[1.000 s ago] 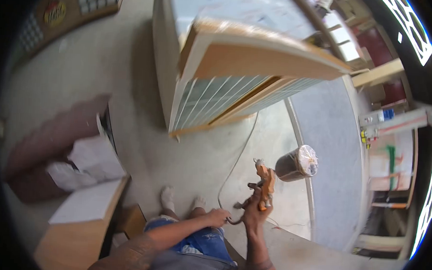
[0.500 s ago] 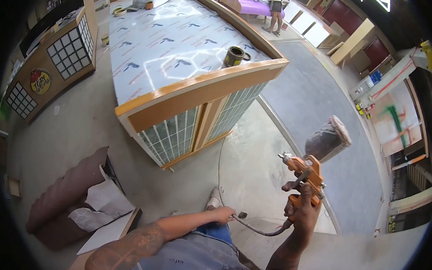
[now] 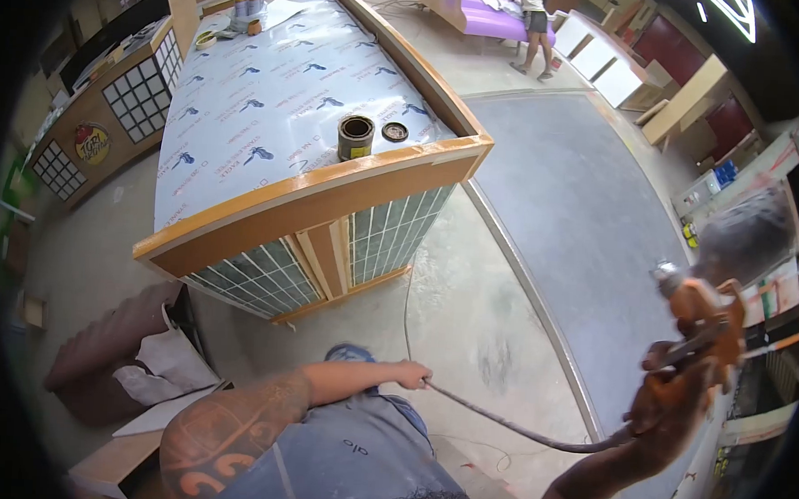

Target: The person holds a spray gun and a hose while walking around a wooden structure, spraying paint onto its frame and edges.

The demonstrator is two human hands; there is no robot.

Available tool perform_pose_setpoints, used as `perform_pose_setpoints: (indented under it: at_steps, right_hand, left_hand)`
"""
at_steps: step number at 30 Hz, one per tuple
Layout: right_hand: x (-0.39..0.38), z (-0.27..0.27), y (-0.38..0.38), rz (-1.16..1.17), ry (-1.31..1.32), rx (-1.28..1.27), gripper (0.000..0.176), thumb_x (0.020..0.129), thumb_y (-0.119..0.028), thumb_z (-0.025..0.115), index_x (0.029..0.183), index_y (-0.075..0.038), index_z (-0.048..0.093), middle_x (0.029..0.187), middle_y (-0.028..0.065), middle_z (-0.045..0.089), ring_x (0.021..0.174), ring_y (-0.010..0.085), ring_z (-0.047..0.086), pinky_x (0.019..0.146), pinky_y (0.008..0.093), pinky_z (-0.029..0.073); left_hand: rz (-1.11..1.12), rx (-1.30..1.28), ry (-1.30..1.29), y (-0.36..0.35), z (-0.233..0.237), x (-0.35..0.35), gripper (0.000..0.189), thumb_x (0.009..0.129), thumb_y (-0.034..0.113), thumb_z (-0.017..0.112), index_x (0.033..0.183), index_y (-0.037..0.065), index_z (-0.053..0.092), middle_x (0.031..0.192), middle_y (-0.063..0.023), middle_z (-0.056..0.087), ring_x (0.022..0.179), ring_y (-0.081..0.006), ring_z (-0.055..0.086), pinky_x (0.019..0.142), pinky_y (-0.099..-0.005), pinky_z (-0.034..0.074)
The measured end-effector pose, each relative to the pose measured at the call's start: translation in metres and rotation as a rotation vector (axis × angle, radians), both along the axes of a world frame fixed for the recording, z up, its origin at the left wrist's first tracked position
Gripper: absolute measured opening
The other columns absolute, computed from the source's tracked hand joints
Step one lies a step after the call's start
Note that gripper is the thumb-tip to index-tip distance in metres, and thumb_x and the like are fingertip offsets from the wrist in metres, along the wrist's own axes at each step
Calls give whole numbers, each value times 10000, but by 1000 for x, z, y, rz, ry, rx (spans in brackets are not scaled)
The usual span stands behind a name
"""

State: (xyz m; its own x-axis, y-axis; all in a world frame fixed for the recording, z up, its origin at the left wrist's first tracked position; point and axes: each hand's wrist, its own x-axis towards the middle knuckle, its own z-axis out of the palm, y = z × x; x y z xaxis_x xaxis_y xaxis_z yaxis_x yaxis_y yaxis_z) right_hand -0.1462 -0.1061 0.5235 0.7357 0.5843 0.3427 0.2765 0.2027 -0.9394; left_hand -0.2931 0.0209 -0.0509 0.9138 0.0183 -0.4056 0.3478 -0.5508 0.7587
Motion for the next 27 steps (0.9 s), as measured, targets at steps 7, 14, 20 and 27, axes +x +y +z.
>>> perform_pose_setpoints:
  at_steps: [7, 14, 20, 27]
  right_hand:
    - [186, 56, 70, 26, -203, 198, 561, 1088, -409, 501, 1452, 12, 428, 868, 93, 623, 392, 45, 371, 332, 180, 244]
    - [375, 70, 152, 806, 116, 56, 566, 1095, -468, 369, 1492, -66, 398, 1133, 229, 626, 427, 135, 426, 313, 257, 369]
    - [455, 26, 277, 466, -90, -294, 577, 1051, -498, 475, 1481, -124, 383, 1102, 227, 645, 422, 139, 434, 330, 245, 363]
    - [515, -30, 405, 663, -108, -486, 486, 1039, -394, 555, 1369, -54, 446, 991, 187, 683, 436, 116, 470, 358, 234, 354]
  left_hand:
    - [367, -32, -74, 117, 4, 106, 473, 928, 571, 638, 1132, 147, 680, 1141, -153, 716, 1098, -365, 669, 897, -502, 510]
    - [697, 27, 120, 211, -52, 154, 488, 859, 448, 684, 1137, 49, 716, 1146, -223, 715, 1129, -399, 670, 967, -489, 521]
    - [910, 27, 323, 201, -62, 173, 363, 880, 329, 657, 1048, 23, 756, 1074, -256, 725, 1056, -425, 694, 922, -486, 543]
    - [1242, -38, 301, 165, -39, 229, 393, 936, 383, 568, 983, 50, 772, 1014, -259, 727, 1010, -435, 698, 903, -492, 540]
